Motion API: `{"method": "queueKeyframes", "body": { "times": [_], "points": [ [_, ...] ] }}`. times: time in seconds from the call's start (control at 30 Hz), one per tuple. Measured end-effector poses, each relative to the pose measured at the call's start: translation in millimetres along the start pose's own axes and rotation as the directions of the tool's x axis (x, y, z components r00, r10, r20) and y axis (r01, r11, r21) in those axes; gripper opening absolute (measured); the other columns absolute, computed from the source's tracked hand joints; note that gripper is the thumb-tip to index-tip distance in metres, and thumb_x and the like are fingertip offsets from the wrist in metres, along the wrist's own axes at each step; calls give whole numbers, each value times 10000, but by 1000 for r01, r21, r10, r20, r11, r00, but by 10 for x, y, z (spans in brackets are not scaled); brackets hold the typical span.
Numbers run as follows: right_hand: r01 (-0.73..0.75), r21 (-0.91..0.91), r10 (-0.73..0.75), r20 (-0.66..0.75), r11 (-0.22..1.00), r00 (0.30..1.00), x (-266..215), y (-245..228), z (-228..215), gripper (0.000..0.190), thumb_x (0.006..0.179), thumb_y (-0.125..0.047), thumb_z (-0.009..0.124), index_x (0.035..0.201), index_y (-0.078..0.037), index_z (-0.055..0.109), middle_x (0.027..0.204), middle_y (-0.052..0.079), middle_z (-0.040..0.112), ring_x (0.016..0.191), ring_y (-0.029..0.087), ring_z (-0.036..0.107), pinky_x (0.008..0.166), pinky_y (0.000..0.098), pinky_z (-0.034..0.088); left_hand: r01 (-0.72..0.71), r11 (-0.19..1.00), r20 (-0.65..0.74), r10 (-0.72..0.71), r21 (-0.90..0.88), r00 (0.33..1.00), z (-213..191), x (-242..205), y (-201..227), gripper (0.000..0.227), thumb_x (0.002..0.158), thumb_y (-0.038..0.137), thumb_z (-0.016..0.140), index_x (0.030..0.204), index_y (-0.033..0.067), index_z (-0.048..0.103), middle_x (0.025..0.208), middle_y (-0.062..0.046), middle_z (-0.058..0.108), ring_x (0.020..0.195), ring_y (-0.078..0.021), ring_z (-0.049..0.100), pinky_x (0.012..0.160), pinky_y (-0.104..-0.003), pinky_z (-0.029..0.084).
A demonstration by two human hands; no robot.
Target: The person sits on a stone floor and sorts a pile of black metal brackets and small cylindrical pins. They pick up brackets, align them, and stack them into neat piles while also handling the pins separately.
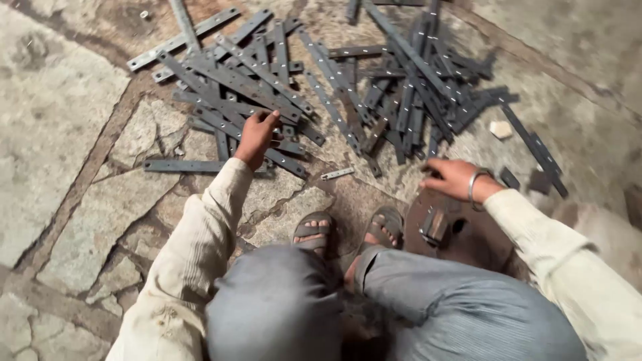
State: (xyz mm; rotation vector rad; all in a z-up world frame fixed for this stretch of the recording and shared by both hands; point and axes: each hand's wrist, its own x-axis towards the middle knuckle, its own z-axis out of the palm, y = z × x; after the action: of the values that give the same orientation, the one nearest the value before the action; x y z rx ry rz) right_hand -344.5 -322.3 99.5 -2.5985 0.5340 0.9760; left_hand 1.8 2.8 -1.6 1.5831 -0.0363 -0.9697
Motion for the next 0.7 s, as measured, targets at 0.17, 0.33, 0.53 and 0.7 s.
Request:
{"method": "queueKeyframes", "body": {
  "times": [0.17,0.33,0.53,0.7],
  "points": [
    [166,284,-104,-222,944,970,1591,-77,197,557,895,-531,679,1219,-79,685,1120,187,759,1023,346,730,880,429,563,4,998,-139,-12,-58,990,-496,-208,-425,429,989,367,634,1209,-2,623,1020,-93,682,727,-165,652,602,-325,551],
    [360,392,-333,-138,847,933,1949,-479,129,592,865,-521,702,1222,-50,667,1114,178,750,1012,333,729,857,427,564,136,964,-326,-207,-227,922,-1275,-733,-1097,422,974,369,633,1228,33,607,1003,-80,671,659,-179,643,562,-332,519],
    [366,50,-351,-192,929,917,1871,-713,-471,686,881,-587,682,1257,-14,657,1121,253,726,1031,417,702,876,484,561,225,973,-291,-200,54,935,-1729,-1013,-1138,390,968,395,658,1036,12,627,908,-87,670,622,-194,628,528,-342,515],
    [312,-148,-322,-48,939,946,1482,-1434,-924,661,904,-608,626,1255,-48,663,1144,229,733,1040,400,708,897,485,561,171,984,-548,-173,-55,818,-2270,-474,-1497,457,962,414,685,848,-22,612,702,-105,632,582,-248,601,489,-384,483]
  ]
}}
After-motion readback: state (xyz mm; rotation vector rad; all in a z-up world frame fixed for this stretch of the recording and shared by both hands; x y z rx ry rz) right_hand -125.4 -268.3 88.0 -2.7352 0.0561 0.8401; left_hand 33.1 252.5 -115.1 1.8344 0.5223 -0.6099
